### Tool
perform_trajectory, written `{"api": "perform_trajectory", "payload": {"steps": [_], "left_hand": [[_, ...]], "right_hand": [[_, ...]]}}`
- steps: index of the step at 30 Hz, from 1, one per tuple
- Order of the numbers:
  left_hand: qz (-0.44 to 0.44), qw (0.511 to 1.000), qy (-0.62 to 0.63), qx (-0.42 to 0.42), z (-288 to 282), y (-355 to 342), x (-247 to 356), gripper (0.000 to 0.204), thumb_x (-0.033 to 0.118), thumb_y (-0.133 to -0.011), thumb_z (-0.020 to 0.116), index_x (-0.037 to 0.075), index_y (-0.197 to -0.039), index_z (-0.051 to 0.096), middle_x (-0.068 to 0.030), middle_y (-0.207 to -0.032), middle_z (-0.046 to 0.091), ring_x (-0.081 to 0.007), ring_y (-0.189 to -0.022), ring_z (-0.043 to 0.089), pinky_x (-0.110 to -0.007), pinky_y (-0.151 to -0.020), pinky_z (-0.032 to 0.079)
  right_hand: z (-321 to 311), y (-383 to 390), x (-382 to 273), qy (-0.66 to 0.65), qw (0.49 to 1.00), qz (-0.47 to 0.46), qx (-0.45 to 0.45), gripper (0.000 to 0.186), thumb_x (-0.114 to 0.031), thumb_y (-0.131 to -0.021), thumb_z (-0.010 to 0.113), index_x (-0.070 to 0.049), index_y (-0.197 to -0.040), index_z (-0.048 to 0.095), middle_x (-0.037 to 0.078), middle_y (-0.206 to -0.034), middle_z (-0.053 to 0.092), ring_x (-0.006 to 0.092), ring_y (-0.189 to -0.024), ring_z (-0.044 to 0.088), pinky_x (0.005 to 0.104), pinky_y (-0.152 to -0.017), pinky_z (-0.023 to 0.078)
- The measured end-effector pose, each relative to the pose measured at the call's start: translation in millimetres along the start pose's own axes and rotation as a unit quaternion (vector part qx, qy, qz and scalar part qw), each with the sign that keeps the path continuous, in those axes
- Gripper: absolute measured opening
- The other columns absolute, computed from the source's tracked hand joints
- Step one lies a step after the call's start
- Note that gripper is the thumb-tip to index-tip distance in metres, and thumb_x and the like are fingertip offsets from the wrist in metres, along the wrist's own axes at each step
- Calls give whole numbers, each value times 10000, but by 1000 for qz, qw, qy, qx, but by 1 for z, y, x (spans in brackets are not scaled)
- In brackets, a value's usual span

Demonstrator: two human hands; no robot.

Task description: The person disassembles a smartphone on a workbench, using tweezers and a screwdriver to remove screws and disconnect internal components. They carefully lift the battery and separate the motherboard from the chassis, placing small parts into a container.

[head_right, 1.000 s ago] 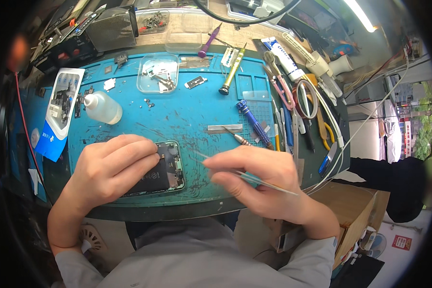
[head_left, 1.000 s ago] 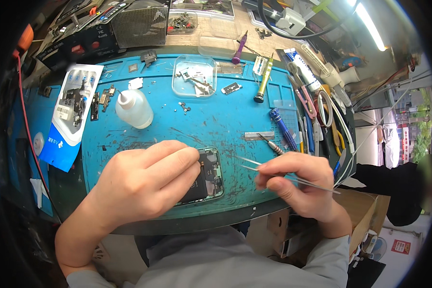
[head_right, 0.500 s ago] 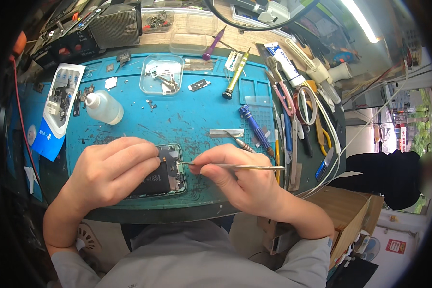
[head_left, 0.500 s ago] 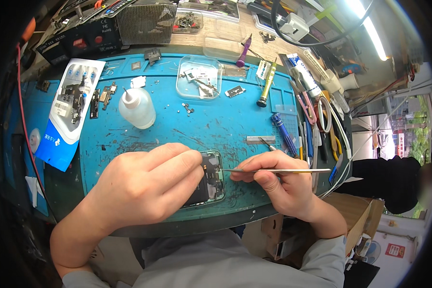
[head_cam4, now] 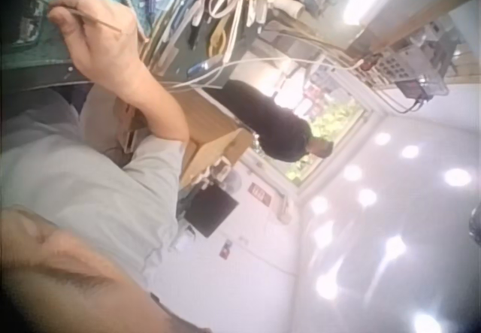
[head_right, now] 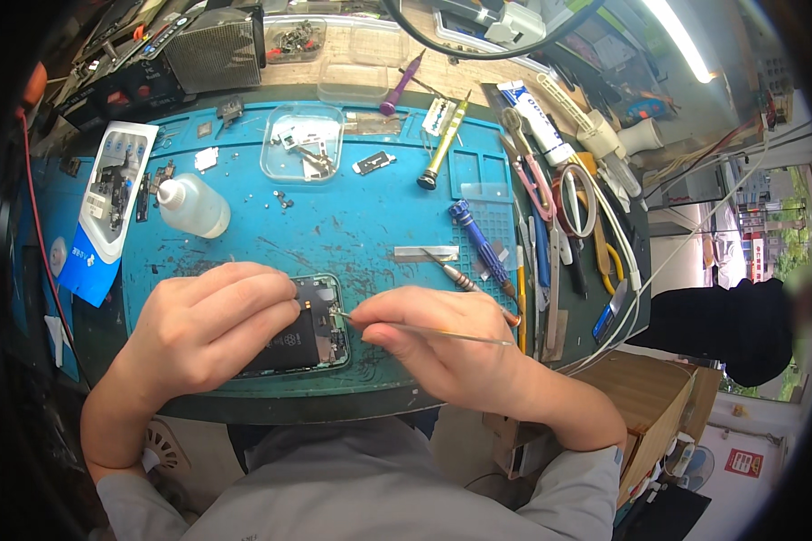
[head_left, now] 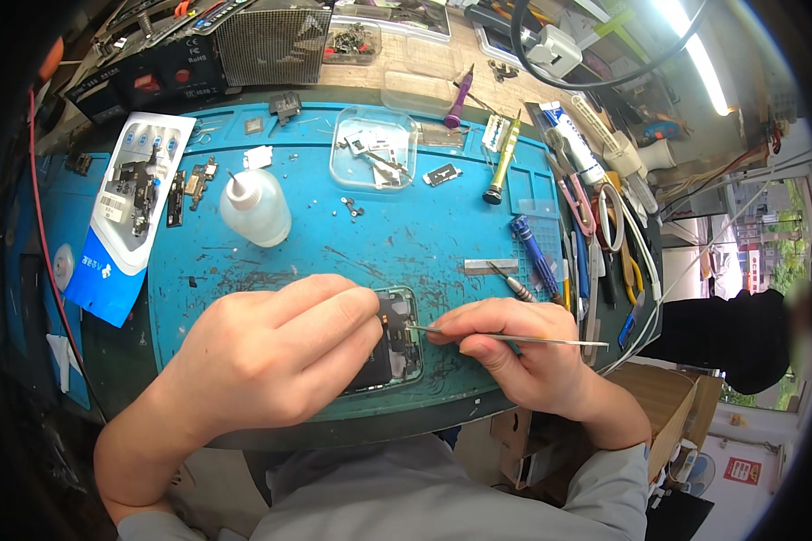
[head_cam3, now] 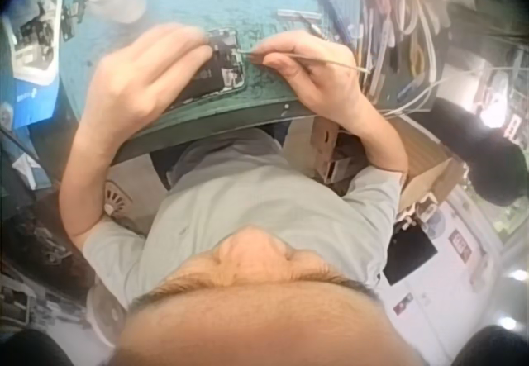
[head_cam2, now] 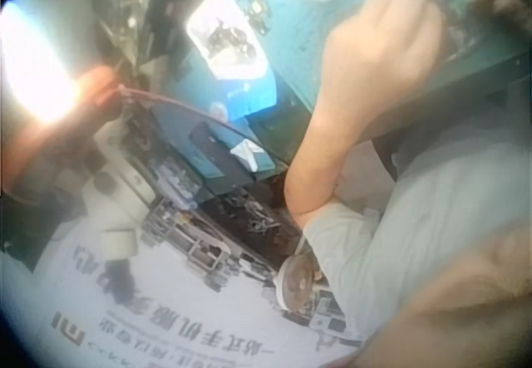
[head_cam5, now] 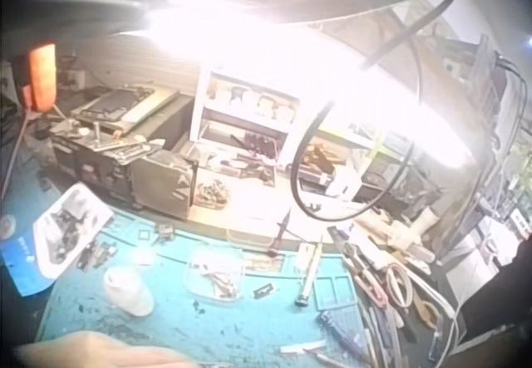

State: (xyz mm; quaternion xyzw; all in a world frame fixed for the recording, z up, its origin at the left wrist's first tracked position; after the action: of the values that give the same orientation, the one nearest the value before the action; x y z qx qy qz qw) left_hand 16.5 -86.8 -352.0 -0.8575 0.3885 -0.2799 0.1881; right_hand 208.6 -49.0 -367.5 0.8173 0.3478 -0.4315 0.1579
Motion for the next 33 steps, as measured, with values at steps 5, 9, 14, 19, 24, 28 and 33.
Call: {"api": "perform_trajectory", "payload": {"steps": [5, 9, 14, 19, 24, 28, 33], "left_hand": [[1, 1000, 0, -2, 0, 0, 0, 259, 48, -730, 776, -36, -976, 781, -116, -1060, 744, -268, -931, 791, -343, -686, 650], [3, 1000, 2, -4, 0, 1, 0, 264, 52, -729, 772, -37, -977, 780, -115, -1060, 744, -269, -933, 792, -344, -691, 652], [1, 1000, 5, -15, -1, 0, 0, 267, 54, -730, 771, -35, -982, 779, -116, -1063, 746, -270, -936, 793, -344, -697, 655], [1, 1000, 7, -10, -1, 0, 0, 265, 52, -731, 774, -33, -981, 780, -116, -1065, 747, -270, -933, 793, -345, -695, 655], [0, 1000, 5, -7, -1, 0, 0, 260, 47, -735, 777, -32, -982, 781, -115, -1066, 748, -269, -931, 792, -343, -692, 653], [-1, 1000, 5, -5, 0, 1, 0, 253, 43, -740, 780, -32, -982, 781, -115, -1066, 749, -268, -930, 792, -342, -691, 652], [-2, 1000, 8, -5, -1, 0, 0, 248, 43, -745, 781, -32, -982, 782, -113, -1061, 748, -268, -930, 791, -343, -693, 653]], "right_hand": [[0, 4, 6, -22, 1000, 2, 4, 253, -181, -1113, 718, 50, -1204, 770, 199, -1147, 843, 318, -1039, 846, 372, -906, 673], [1, 5, 9, -32, 999, -5, 5, 262, -181, -1110, 723, 54, -1213, 774, 207, -1155, 842, 320, -1050, 845, 378, -912, 674], [2, 7, 12, -41, 999, -9, 3, 285, -197, -1129, 703, 62, -1231, 761, 219, -1167, 836, 315, -1067, 843, 381, -919, 678], [2, 12, 17, -105, 994, 15, 39, 332, -222, -1160, 660, 91, -1255, 720, 242, -1186, 820, 319, -1080, 835, 385, -908, 684], [1, 11, 16, -83, 996, -7, 42, 333, -216, -1155, 667, 99, -1250, 720, 241, -1183, 822, 318, -1074, 837, 378, -889, 684], [0, 9, 12, -58, 998, -21, 31, 319, -209, -1147, 677, 88, -1249, 728, 239, -1180, 826, 321, -1071, 840, 377, -878, 682], [1, 9, 12, -54, 998, -21, 29, 301, -205, -1147, 676, 71, -1251, 732, 237, -1189, 825, 328, -1072, 841, 381, -883, 681]]}}
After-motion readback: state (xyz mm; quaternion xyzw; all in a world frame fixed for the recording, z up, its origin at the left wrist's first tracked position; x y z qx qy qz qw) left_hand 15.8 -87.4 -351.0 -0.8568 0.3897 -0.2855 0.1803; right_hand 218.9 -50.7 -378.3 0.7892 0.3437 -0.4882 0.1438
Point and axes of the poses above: each hand's wrist, its own y-axis away from the middle knuckle, its own z-axis out of the palm, x = y × z, the point moved 8 cm from there along -y, towards the middle knuckle
